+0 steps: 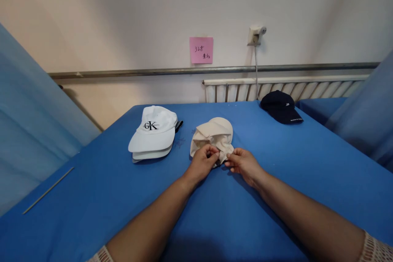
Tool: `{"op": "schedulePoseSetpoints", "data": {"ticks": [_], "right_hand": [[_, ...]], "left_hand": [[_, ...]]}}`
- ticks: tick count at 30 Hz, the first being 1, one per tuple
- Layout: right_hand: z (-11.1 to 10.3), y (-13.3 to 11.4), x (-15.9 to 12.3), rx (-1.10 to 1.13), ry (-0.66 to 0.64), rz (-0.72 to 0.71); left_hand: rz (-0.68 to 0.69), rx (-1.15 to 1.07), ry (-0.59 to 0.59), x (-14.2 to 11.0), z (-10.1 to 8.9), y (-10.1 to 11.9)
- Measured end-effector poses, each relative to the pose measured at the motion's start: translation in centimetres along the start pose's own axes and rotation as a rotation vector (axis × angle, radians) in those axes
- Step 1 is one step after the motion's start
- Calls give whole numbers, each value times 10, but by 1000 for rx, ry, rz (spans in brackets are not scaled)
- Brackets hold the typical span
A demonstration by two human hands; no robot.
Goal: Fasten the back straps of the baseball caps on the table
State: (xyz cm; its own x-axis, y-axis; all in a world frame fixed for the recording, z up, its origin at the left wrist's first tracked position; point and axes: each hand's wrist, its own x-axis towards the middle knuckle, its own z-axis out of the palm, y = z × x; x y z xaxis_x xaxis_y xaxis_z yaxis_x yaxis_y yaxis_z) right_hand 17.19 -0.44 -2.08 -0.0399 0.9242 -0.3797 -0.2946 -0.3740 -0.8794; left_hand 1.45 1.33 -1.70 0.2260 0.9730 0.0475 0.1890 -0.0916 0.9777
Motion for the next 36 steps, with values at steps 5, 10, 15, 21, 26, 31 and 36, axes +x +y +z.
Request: {"op": "schedulePoseSetpoints", "data": {"ticks": [5, 10, 15, 21, 26, 31, 36], "right_hand": [[2, 1, -1, -33, 14, -57], [1, 6, 6, -21, 31, -105], [-1, 10, 12, -33, 27, -151], [-1, 13, 13, -89, 7, -205], [-1, 15, 14, -121, 20, -236], [-1, 14, 15, -135, 22, -233], [0, 16, 14, -156, 6, -259]], "left_hand": [[-7, 71, 15, -2, 1, 1], [102, 263, -33, -5, 0, 3], [181, 399, -62, -3, -3, 0], [154, 339, -61, 1, -3, -3], [212, 406, -18, -1, -1, 1], [84, 418, 31, -2, -1, 2], [-21, 432, 36, -2, -2, 1]]}}
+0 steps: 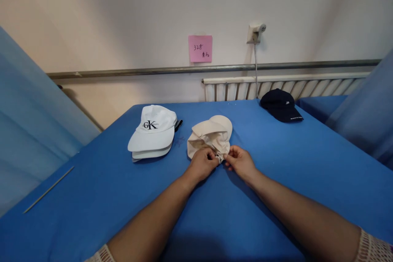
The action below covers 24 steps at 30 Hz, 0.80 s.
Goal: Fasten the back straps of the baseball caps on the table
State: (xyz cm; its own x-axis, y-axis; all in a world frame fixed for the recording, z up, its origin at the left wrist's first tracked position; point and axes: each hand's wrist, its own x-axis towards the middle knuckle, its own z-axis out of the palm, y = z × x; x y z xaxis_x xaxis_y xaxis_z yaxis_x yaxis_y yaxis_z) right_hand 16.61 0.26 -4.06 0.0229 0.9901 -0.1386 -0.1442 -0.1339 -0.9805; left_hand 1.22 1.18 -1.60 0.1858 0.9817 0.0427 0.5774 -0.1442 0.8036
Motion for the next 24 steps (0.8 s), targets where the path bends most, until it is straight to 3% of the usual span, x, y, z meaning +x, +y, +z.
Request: {"op": "schedulePoseSetpoints", "data": {"ticks": [14, 24], "right_hand": [[1, 1, -1, -13, -53, -108], [-3, -1, 2, -3, -18, -67]], "left_hand": [[22, -22, 9, 3, -1, -2], [29, -174, 45, 5, 2, -6]]}}
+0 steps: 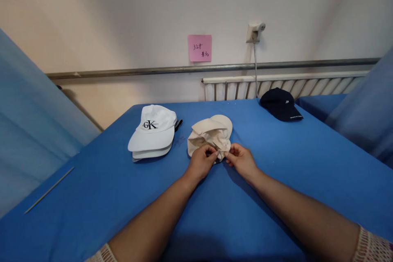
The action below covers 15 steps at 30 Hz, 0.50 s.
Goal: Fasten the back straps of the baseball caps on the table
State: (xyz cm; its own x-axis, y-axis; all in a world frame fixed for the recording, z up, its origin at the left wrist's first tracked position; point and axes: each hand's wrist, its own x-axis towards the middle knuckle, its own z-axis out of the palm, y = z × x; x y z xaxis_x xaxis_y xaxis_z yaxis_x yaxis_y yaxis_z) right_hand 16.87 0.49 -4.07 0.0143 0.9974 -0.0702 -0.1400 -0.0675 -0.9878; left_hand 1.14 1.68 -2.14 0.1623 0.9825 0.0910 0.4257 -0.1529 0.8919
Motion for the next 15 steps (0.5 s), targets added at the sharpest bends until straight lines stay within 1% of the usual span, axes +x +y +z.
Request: {"op": "schedulePoseSetpoints", "data": {"ticks": [8, 12, 15], "right_hand": [[1, 3, -1, -16, -8, -33], [1, 3, -1, -24, -7, -50], [1, 2, 0, -16, -10, -77]], "left_hand": [[-28, 55, -20, 1, -2, 0], [14, 80, -42, 0, -3, 1], [38, 61, -13, -1, -2, 2]]}}
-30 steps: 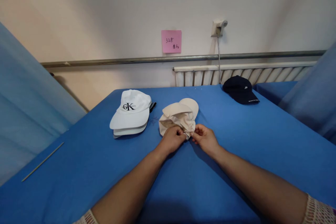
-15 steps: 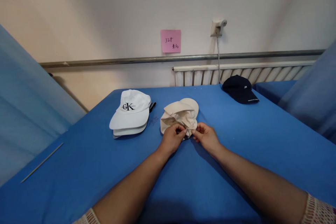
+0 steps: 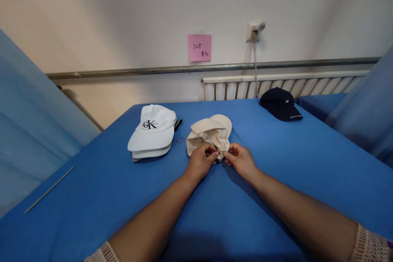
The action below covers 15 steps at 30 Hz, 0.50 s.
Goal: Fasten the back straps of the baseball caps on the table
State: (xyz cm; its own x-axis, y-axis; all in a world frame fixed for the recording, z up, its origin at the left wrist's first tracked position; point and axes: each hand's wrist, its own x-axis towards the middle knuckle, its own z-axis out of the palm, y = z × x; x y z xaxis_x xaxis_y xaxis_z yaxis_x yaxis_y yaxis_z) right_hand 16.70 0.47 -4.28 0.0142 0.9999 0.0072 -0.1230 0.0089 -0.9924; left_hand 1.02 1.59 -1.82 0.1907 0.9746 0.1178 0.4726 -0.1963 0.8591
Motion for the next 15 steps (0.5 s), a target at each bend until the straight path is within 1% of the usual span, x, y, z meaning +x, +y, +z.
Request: {"op": "schedulePoseSetpoints", "data": {"ticks": [3, 9, 15], "right_hand": [[0, -1, 1, 27, 13, 7], [-1, -3, 3, 73, 35, 22], [-1, -2, 3, 97, 37, 22]], "left_hand": [[17, 31, 11, -1, -1, 1], [149, 232, -44, -9, -4, 10], [186, 399, -36, -12, -4, 16]]}}
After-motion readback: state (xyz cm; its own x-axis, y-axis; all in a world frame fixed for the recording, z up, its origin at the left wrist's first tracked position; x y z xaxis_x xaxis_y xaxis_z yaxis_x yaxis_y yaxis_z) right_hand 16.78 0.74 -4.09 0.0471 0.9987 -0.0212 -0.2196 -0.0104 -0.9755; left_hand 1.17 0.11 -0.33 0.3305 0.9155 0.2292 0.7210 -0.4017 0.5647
